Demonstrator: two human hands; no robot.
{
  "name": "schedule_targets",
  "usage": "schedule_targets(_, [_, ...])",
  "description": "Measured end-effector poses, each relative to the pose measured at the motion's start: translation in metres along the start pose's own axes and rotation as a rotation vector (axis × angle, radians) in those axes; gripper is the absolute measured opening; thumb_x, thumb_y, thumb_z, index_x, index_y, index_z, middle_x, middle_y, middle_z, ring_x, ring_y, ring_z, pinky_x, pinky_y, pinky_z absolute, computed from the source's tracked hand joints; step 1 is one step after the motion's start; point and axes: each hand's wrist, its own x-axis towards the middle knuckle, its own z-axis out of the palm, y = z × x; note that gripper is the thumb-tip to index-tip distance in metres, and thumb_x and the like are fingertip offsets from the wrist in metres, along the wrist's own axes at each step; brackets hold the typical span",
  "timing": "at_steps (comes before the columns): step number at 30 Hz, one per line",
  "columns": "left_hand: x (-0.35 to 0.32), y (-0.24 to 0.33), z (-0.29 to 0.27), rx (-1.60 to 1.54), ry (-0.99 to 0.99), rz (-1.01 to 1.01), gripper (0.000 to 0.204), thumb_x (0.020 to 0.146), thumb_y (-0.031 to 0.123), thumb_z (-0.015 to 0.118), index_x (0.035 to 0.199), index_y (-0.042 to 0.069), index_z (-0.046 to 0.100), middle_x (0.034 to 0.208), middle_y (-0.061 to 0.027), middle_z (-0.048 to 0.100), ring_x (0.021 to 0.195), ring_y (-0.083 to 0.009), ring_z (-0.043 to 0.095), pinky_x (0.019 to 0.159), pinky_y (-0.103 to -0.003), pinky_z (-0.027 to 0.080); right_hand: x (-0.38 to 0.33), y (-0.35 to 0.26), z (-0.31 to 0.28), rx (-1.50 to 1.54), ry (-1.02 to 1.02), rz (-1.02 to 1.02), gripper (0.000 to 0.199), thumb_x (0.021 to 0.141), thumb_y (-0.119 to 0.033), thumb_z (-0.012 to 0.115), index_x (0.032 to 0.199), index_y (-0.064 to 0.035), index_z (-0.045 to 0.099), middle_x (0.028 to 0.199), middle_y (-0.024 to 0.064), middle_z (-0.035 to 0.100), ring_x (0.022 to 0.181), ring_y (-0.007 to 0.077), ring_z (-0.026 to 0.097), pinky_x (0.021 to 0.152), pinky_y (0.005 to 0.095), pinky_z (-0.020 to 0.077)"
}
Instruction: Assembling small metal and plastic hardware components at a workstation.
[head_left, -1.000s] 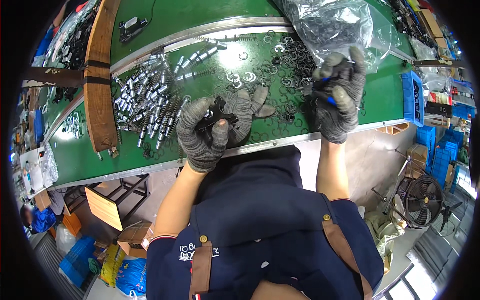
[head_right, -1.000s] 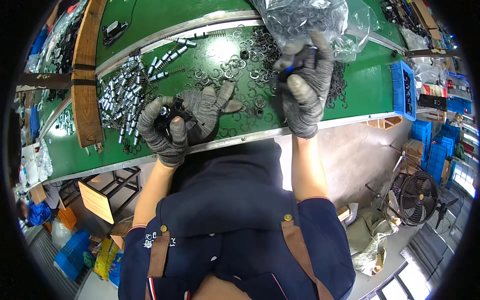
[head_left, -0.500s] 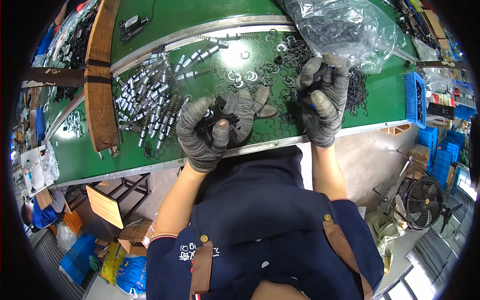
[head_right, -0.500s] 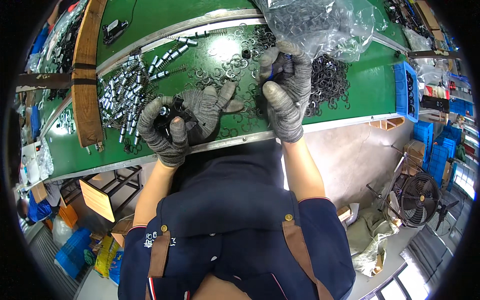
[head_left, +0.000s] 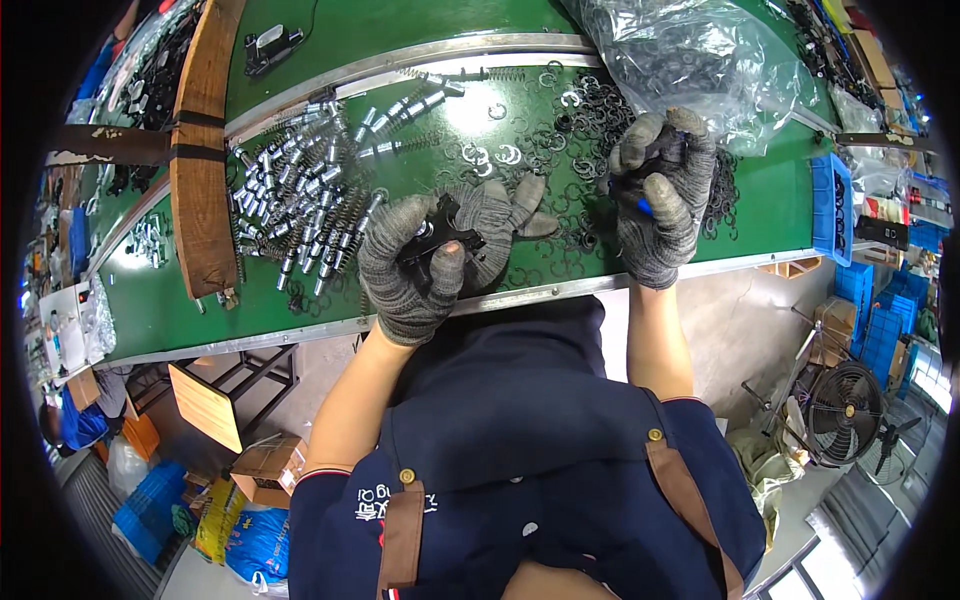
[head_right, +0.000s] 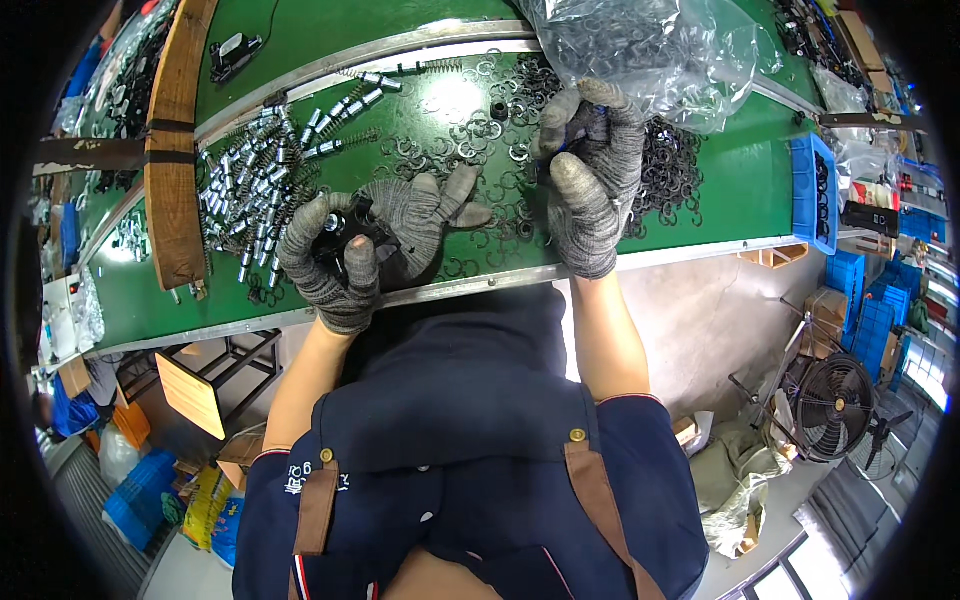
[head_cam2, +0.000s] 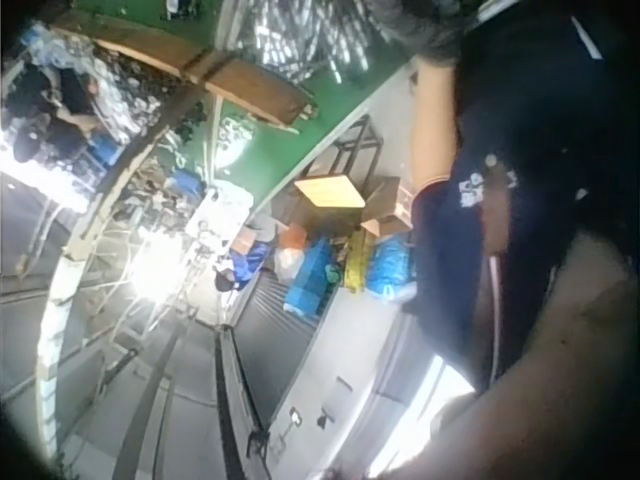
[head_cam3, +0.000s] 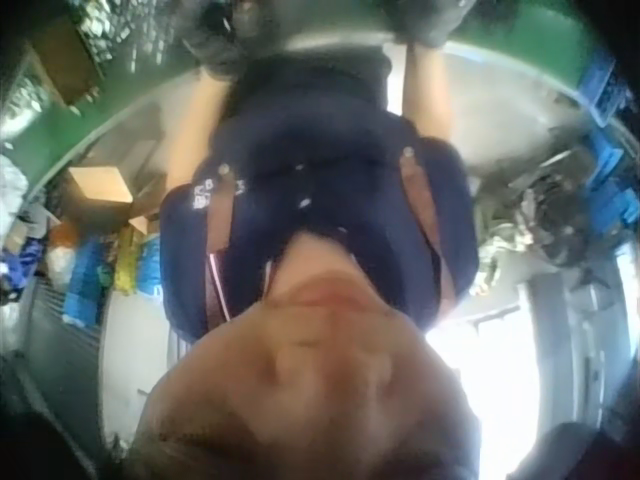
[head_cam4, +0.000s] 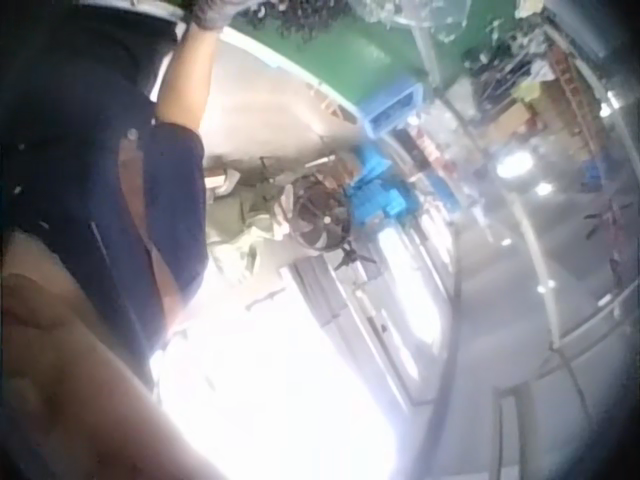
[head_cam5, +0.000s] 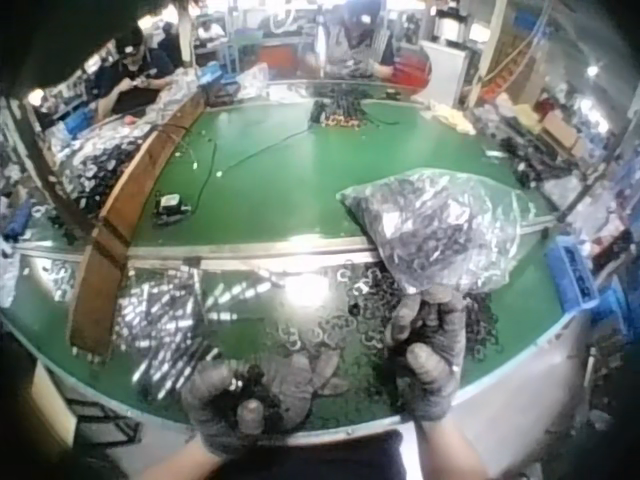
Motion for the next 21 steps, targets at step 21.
schedule_targets(21, [0.015,0.010,-0.001,0.196,-0.067,0.207,0.066,0.088,0.022,0.077,0.145,0.012,0.045,0.109,-0.0139,0.066,0.094,-0.0232,0.065,0.084,-0.036,0.053,0.022,-0.013,0.025,-0.059,-0.143,0.059,0.037,0.089,-0.016,0.069,0.122,-0.0067,0.054,0.105,0.0088,0.056,0.083,0.0152,0.051,0.069,0.0272,0.0447])
